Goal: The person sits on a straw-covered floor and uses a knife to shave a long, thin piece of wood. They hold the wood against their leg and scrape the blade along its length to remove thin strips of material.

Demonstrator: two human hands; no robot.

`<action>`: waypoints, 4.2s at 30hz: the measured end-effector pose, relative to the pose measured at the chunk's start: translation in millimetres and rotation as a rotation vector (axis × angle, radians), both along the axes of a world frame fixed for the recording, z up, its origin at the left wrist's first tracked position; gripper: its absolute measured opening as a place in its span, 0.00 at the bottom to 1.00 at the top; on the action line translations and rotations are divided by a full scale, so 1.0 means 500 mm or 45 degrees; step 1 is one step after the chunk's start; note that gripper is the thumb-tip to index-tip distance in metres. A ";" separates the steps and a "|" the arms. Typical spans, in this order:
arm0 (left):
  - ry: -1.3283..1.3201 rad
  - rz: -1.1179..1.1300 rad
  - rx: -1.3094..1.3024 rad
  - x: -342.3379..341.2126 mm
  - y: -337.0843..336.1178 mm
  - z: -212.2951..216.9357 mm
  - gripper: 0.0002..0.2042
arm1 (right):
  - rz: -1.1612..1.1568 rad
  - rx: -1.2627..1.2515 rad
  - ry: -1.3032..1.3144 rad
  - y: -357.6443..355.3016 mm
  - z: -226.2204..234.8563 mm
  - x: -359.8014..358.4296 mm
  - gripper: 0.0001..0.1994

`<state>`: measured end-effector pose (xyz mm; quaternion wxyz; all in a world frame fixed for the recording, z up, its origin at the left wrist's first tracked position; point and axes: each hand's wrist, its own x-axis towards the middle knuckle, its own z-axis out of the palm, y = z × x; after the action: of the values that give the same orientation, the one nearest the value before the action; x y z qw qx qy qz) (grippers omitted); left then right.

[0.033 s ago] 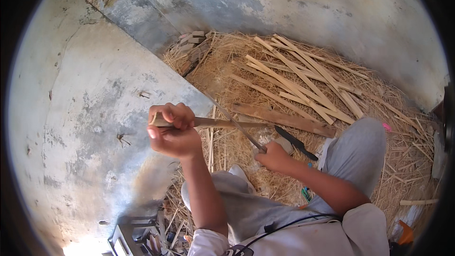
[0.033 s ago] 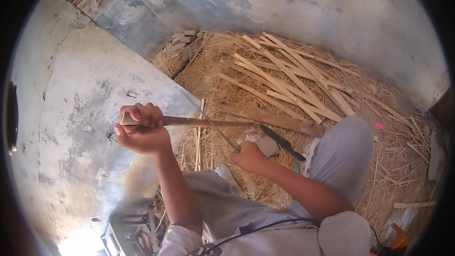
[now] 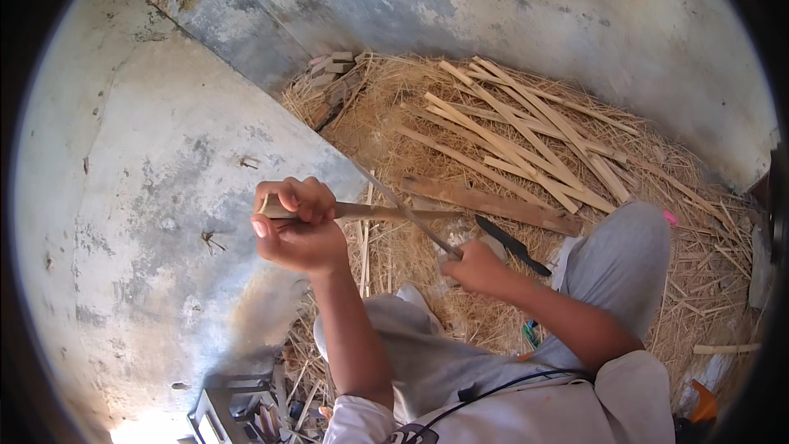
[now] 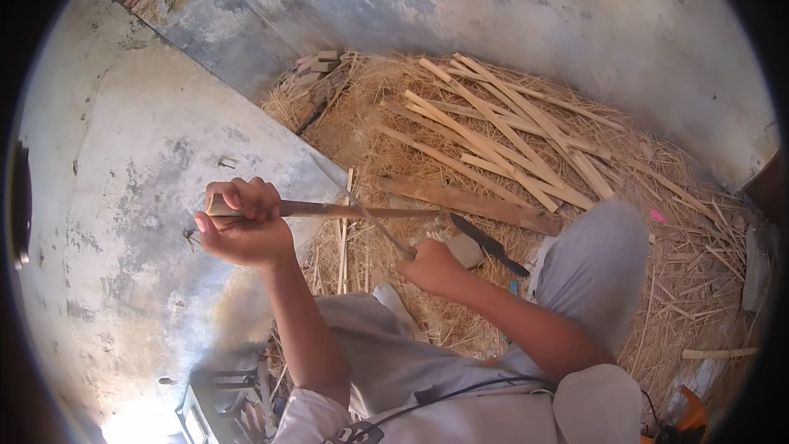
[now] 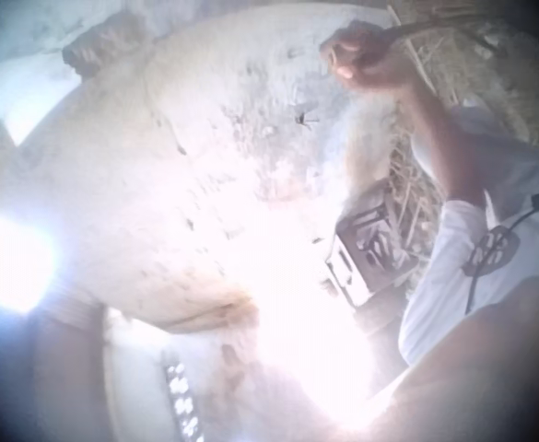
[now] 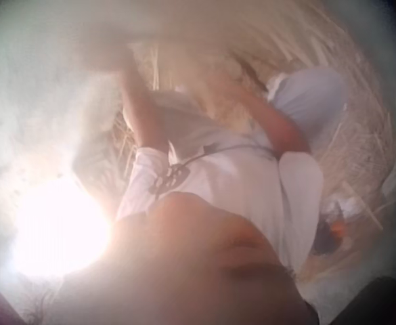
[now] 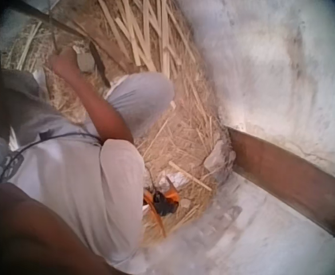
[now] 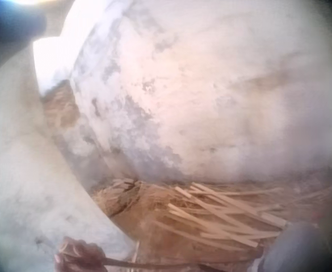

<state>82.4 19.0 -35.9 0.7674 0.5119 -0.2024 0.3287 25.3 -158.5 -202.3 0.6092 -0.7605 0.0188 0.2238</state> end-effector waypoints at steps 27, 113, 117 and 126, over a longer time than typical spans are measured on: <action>0.034 -0.076 0.053 0.018 -0.036 0.009 0.26 | -0.382 0.410 -0.740 0.018 0.015 -0.036 0.09; -0.008 0.043 -0.092 0.010 0.068 0.000 0.24 | -0.083 -0.388 0.035 -0.012 -0.399 0.039 0.17; 0.037 0.172 -0.138 0.013 0.122 -0.004 0.24 | -0.143 -0.375 -0.046 0.039 -0.399 0.017 0.17; 0.094 0.247 -0.116 -0.012 0.138 -0.013 0.25 | 0.132 -0.134 -0.416 0.061 -0.255 0.048 0.16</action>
<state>76.2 88.1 -42.5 0.7615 0.5055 -0.1084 0.3910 49.1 -127.9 -329.7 0.5510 -0.8177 -0.1080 0.1271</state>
